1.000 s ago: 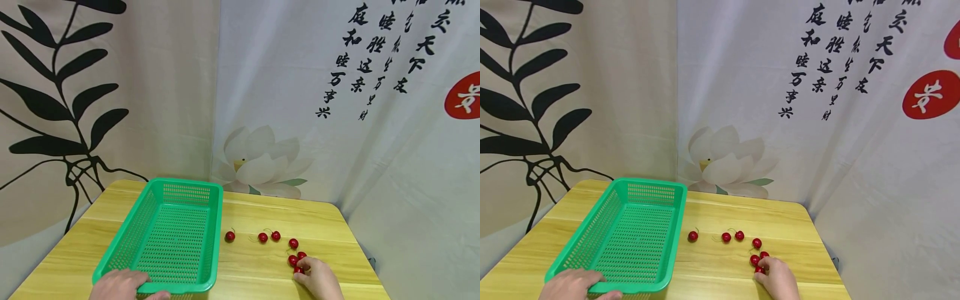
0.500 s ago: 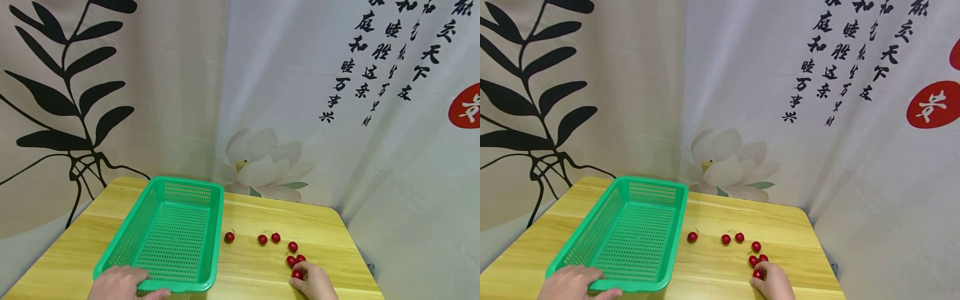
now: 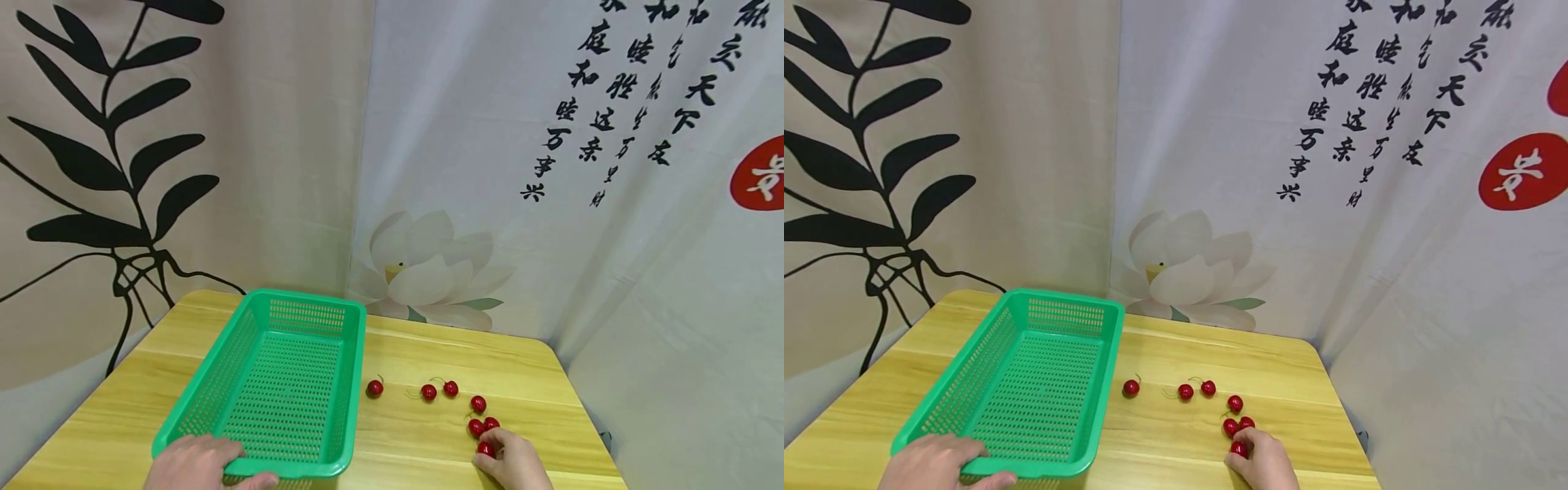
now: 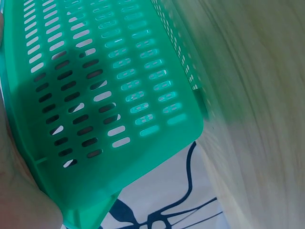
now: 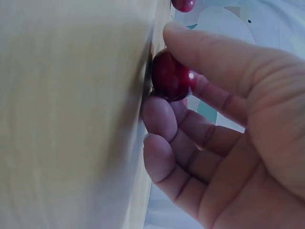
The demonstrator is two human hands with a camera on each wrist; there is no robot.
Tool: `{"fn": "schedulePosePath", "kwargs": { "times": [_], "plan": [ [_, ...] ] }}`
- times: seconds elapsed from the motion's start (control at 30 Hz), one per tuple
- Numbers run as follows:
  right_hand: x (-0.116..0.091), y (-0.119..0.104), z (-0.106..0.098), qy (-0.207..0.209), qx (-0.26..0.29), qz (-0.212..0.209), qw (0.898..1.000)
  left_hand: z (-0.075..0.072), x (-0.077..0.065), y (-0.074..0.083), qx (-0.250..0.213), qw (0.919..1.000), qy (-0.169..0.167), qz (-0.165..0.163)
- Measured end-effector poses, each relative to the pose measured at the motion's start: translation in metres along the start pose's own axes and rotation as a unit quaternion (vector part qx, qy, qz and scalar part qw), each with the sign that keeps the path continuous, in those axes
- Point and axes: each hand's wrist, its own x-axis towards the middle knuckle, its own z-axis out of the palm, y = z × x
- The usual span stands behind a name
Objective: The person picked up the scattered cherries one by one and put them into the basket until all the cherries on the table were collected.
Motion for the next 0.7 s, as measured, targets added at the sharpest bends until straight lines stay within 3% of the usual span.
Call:
{"fn": "schedulePosePath", "kwargs": {
  "times": [0.7],
  "plan": [
    [-0.0013, -0.0009, -0.0018, 0.014, 0.014, 0.014, 1.000, 0.0019, -0.0001, -0.0014, 0.007, 1.0000, 0.005, 0.002]
  ]
}}
